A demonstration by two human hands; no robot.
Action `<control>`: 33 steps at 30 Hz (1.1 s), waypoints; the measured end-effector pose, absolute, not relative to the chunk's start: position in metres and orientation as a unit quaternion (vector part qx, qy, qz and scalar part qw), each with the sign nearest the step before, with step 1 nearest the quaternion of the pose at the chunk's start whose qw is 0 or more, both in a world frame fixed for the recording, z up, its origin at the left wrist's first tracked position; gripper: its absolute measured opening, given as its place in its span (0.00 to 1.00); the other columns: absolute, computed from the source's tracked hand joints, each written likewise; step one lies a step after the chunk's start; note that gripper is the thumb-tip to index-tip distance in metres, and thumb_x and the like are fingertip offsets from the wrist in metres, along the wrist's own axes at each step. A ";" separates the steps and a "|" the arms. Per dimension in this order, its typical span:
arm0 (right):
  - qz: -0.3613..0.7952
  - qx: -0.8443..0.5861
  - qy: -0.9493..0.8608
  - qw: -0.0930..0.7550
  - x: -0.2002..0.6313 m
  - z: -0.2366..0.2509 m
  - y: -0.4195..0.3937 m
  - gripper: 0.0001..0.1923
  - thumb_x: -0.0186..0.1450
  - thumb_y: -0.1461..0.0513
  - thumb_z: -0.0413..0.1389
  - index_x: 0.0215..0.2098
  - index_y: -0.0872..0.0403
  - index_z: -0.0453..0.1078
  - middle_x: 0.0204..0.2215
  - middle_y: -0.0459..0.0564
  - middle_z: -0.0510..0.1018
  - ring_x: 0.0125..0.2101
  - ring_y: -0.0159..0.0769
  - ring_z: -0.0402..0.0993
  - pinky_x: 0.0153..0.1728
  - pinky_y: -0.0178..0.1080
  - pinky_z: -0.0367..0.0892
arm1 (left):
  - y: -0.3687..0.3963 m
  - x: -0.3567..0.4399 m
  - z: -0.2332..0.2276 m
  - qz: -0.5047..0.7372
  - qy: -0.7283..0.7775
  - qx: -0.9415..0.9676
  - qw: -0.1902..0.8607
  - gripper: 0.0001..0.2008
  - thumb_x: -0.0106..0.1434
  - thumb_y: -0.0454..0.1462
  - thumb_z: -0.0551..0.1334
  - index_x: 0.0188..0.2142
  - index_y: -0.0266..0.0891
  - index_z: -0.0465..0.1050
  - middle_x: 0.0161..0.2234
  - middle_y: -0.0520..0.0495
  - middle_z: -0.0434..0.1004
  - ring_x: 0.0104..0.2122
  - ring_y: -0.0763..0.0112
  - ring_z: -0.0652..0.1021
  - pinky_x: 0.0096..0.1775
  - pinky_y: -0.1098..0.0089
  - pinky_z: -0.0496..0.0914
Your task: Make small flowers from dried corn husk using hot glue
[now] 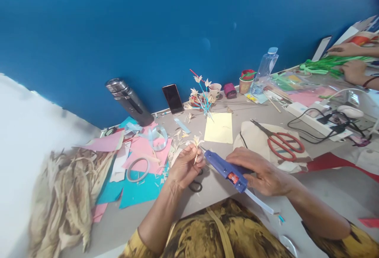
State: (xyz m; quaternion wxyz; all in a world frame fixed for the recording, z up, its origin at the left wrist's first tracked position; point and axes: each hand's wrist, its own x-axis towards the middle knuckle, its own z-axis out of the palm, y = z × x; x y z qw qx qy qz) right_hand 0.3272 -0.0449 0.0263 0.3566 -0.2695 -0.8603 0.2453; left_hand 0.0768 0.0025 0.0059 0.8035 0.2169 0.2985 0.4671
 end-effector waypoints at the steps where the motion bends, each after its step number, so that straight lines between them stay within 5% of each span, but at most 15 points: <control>1: 0.245 -0.268 -0.861 0.355 0.328 0.026 -0.044 0.22 0.76 0.51 0.44 0.58 0.53 0.66 0.48 0.60 0.78 0.47 0.45 0.73 0.51 0.47 0.67 | 0.003 0.078 0.006 0.463 0.304 0.222 0.802 0.16 0.52 0.35 0.76 0.29 0.36 0.69 0.25 0.54 0.68 0.23 0.80 0.66 0.24 0.76 0.60; 33: 0.223 -0.268 -0.853 0.388 0.326 0.020 -0.043 0.22 0.77 0.50 0.42 0.56 0.55 0.66 0.44 0.60 0.79 0.44 0.44 0.74 0.47 0.46 0.68 | 0.002 0.085 0.015 0.455 0.321 0.244 0.794 0.17 0.49 0.37 0.78 0.29 0.35 0.72 0.21 0.55 0.69 0.21 0.79 0.66 0.26 0.76 0.64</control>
